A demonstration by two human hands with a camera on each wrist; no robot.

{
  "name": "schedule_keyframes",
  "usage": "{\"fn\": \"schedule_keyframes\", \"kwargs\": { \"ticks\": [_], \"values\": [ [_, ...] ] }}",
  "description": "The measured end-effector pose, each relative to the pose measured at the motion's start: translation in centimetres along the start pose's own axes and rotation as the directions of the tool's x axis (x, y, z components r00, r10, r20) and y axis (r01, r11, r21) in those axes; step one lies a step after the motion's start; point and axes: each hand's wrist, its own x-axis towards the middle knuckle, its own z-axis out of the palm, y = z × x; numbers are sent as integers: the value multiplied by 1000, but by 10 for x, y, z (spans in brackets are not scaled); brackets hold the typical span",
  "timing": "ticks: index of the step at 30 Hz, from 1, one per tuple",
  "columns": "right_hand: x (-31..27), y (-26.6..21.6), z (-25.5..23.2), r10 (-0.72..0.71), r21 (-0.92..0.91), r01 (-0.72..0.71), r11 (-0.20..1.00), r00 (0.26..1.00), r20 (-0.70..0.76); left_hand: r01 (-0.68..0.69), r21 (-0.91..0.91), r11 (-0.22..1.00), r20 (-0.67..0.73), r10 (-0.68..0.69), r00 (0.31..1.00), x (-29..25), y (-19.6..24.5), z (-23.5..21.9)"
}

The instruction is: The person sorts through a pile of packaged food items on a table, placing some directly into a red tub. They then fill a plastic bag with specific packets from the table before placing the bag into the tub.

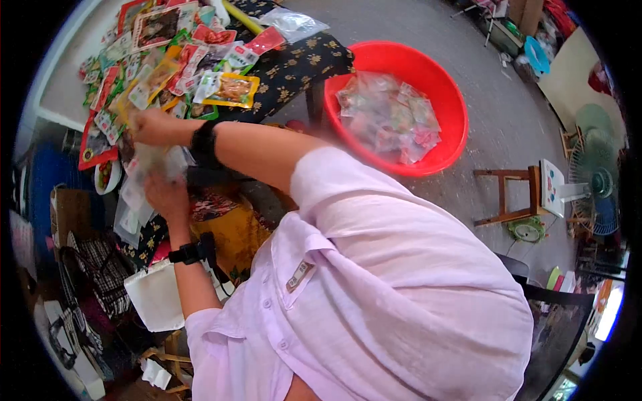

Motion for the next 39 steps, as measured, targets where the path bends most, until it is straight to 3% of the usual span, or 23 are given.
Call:
{"fn": "schedule_keyframes", "kwargs": {
  "ticks": [1, 3, 6, 7, 9, 11, 12, 13, 14, 16, 18, 20, 22, 24, 26, 29, 32, 36, 38, 39],
  "values": [
    [12, -3, 6, -119, -82, 118, 990, 993, -4, -13, -8, 1000, -41, 13, 999, 0, -4, 2],
    [34, -13, 15, -182, -155, 186, 970, 983, 35, 1, -38, 999, -65, -3, 998, 0, -11, 8],
    [42, -44, -15, -219, -78, 220, 972, 975, 20, 91, -98, 991, -7, -92, 996, -9, -23, 32],
    [36, -57, -40, -227, -21, 230, 973, 969, 98, -13, -73, 997, -29, 11, 1000, -12, -30, 37],
    [15, -86, -96, -152, 37, 149, 988, 976, 153, -217, -22, 976, -62, 215, 975, -17, -41, 46],
    [-14, -103, -145, -67, 44, 64, 997, 996, 60, -159, -26, 987, -18, 159, 987, -17, -38, 44],
    [-27, -101, -166, -93, -49, 93, 994, 996, 13, -128, -26, 991, 3, 128, 992, -17, -36, 44],
    [-55, -118, -194, 33, 44, -32, 999, 999, -12, -52, 40, 998, 38, 50, 998, -18, -34, 46],
    [-70, -117, -213, 183, 70, -184, 980, 983, 21, -57, 22, 998, 52, 56, 997, -17, -33, 46],
    [-105, -103, -252, 130, -180, -139, 974, 990, -62, -67, -16, 998, 79, 68, 995, -14, -35, 44],
    [-147, -75, -288, 304, -233, -308, 923, 951, -53, -84, 17, 996, 73, 83, 994, -16, -35, 45],
    [-192, -64, -314, 469, -151, -463, 873, 883, 4, -59, 53, 997, 100, 54, 994, -14, -32, 42],
    [-235, -43, -335, 642, -150, -640, 754, 766, -38, -93, 75, 993, 94, 86, 992, -17, -37, 48],
    [-277, -16, -355, 732, -218, -717, 662, 681, -16, -98, 64, 993, 83, 93, 992, -14, -36, 44],
    [-328, 37, -370, 699, -430, -700, 570, 688, -194, -95, 58, 994, 96, 89, 991, -13, -34, 42],
    [-350, 38, -376, 782, -280, -836, 472, 544, -305, -103, 47, 994, 104, 97, 990, -14, -36, 45],
    [-384, 75, -398, 749, -372, -843, 390, 525, -404, -105, 17, 994, 136, 102, 985, -12, -42, 47],
    [-418, 106, -419, 780, -226, -900, 373, 436, -449, -91, 90, 992, 97, 82, 992, -15, -37, 48],
    [-429, 110, -422, 761, -169, -917, 362, 395, -515, -59, 5, 998, 168, 57, 984, -12, -37, 45],
    [-439, 118, -429, 728, -204, -906, 371, 420, -542, -41, -37, 998, 205, 47, 978, -11, -37, 44]
  ]
}}
